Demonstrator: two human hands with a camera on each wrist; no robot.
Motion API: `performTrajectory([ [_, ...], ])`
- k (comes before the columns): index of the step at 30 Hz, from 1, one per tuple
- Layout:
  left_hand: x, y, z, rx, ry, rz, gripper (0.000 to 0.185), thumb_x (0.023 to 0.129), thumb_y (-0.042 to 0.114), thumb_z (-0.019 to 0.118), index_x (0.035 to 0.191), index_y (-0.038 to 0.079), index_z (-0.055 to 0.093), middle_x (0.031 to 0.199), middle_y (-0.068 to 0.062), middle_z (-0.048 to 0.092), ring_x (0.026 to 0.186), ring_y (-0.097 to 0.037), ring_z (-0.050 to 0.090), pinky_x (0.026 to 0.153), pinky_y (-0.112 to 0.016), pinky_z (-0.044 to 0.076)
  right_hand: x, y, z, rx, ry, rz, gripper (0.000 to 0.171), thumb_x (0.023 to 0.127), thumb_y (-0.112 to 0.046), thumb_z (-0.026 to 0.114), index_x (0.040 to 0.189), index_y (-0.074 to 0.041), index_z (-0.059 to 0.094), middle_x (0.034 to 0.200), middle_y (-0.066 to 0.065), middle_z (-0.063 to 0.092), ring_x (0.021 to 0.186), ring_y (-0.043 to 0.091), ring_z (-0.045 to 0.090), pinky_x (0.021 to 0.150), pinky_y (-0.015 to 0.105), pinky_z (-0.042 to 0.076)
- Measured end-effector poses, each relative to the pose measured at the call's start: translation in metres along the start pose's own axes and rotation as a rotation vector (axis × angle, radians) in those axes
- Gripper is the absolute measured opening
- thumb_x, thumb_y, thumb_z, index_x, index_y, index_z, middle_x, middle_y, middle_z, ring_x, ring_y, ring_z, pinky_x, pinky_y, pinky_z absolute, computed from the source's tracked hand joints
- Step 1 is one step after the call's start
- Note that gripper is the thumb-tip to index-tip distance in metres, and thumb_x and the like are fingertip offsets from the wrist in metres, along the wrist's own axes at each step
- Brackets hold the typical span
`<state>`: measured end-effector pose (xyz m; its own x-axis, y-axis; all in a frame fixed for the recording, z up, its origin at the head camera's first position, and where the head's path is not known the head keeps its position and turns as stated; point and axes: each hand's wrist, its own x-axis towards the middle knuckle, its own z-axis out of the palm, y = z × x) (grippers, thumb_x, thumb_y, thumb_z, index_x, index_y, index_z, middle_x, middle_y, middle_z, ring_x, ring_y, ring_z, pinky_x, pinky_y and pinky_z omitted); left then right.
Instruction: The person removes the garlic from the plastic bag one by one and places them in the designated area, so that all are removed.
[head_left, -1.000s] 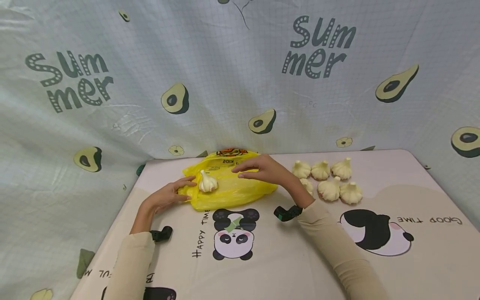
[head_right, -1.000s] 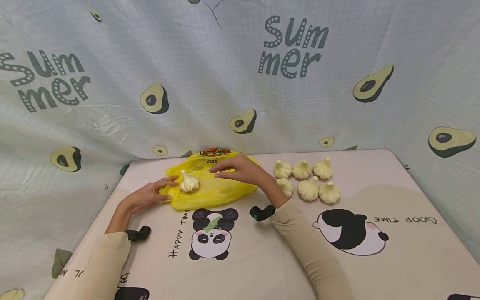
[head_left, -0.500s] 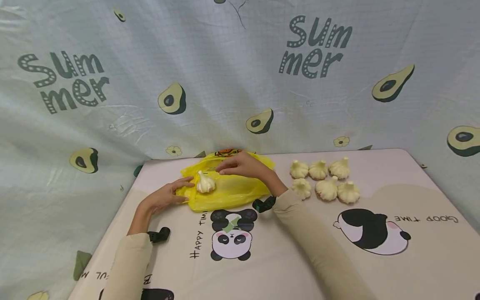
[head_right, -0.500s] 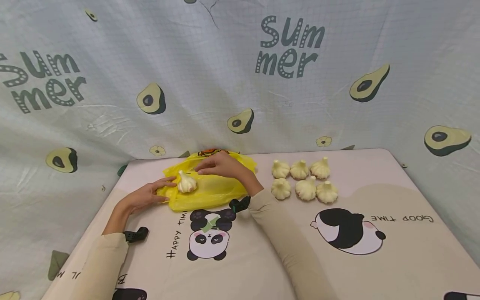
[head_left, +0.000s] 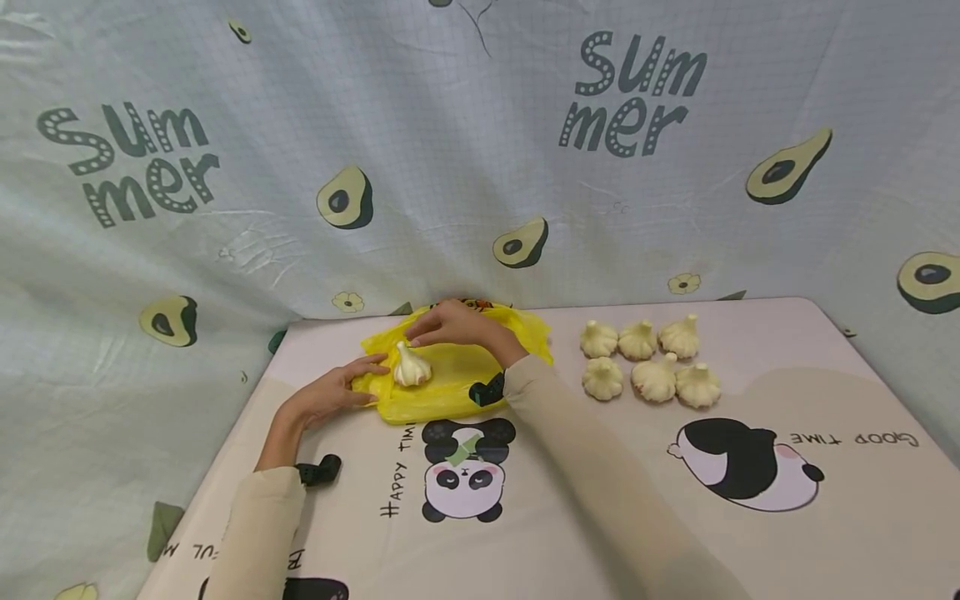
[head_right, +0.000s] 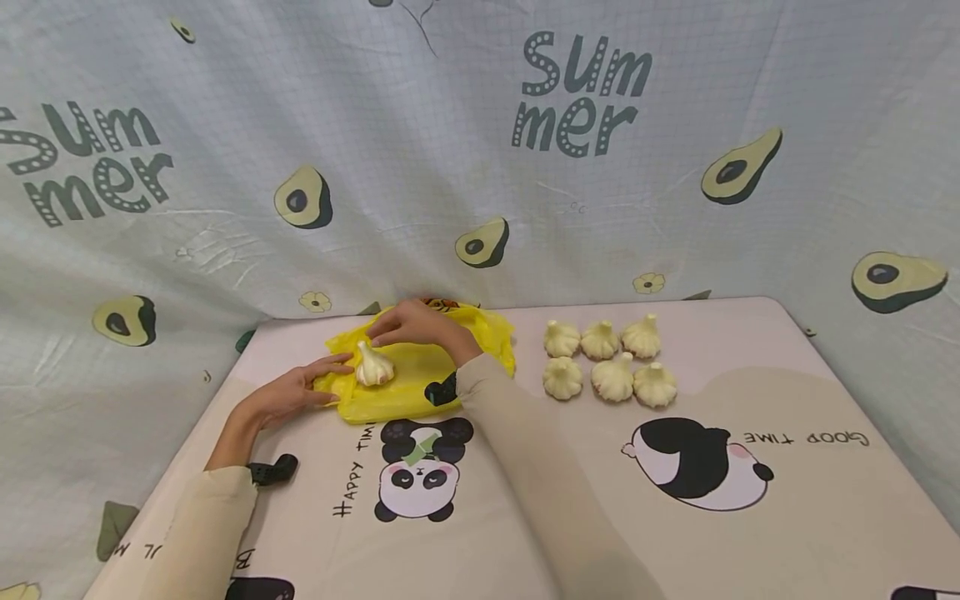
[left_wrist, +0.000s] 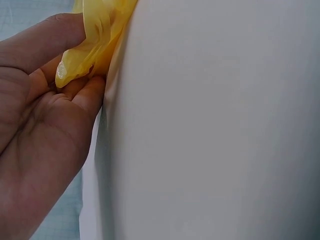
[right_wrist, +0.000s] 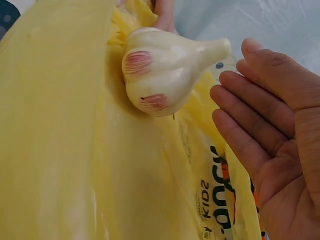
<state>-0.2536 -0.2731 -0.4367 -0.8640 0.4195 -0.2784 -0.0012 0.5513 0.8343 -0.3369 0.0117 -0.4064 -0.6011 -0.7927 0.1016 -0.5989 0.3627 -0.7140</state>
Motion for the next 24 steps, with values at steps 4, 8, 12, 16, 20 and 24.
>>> performTrajectory([
  [4,-0.001,0.001,0.0,-0.005,0.003,-0.004,0.054,0.093,0.004,0.069,0.145,0.005,0.055,0.169,-0.008,0.02,0.156,-0.04,-0.002,0.122,-0.065,0.006,0.007,0.0,0.005,0.017,-0.021,0.019,0.037,0.098,-0.028,0.069,0.13,-0.01,0.07,0.124,0.003,0.073,0.113,0.013,0.067,0.097,0.021,0.052],
  [8,0.0,0.001,0.0,0.01,0.004,0.002,0.054,0.093,0.005,0.069,0.145,0.006,0.055,0.169,-0.008,0.021,0.156,-0.039,0.0,0.122,-0.064,0.007,0.01,0.001,0.011,0.042,-0.04,0.058,0.038,0.098,-0.029,0.068,0.133,-0.012,0.069,0.125,0.002,0.072,0.112,0.012,0.066,0.098,0.022,0.051],
  [12,0.001,0.0,0.0,0.018,0.002,0.005,0.054,0.093,0.005,0.069,0.145,0.006,0.055,0.169,-0.008,0.021,0.156,-0.039,0.0,0.122,-0.063,0.008,0.012,0.003,0.015,0.045,-0.039,0.074,0.038,0.099,-0.028,0.068,0.133,-0.013,0.069,0.125,0.002,0.072,0.113,0.013,0.066,0.099,0.024,0.051],
  [16,0.001,-0.001,0.0,0.012,-0.008,0.024,0.054,0.093,0.004,0.069,0.145,0.003,0.054,0.169,-0.01,0.021,0.156,-0.039,-0.001,0.122,-0.063,0.008,0.015,0.003,0.017,0.069,-0.04,0.057,0.034,0.099,-0.024,0.068,0.132,-0.013,0.069,0.126,0.004,0.071,0.114,0.015,0.066,0.099,0.024,0.051],
  [20,0.001,-0.002,-0.001,0.009,-0.014,0.038,0.053,0.093,0.003,0.068,0.145,0.002,0.054,0.169,-0.011,0.021,0.156,-0.04,-0.001,0.122,-0.063,0.008,0.018,0.003,0.016,0.1,-0.041,0.044,0.03,0.098,-0.019,0.069,0.127,-0.011,0.071,0.124,0.004,0.072,0.112,0.014,0.067,0.097,0.023,0.052],
  [24,0.001,-0.002,-0.003,0.008,-0.011,0.034,0.054,0.093,0.003,0.068,0.145,0.002,0.054,0.169,-0.011,0.021,0.156,-0.039,-0.002,0.122,-0.063,0.008,0.019,0.004,0.016,0.114,-0.054,0.028,0.031,0.097,-0.018,0.071,0.126,-0.008,0.072,0.119,0.004,0.073,0.105,0.012,0.067,0.094,0.022,0.052],
])
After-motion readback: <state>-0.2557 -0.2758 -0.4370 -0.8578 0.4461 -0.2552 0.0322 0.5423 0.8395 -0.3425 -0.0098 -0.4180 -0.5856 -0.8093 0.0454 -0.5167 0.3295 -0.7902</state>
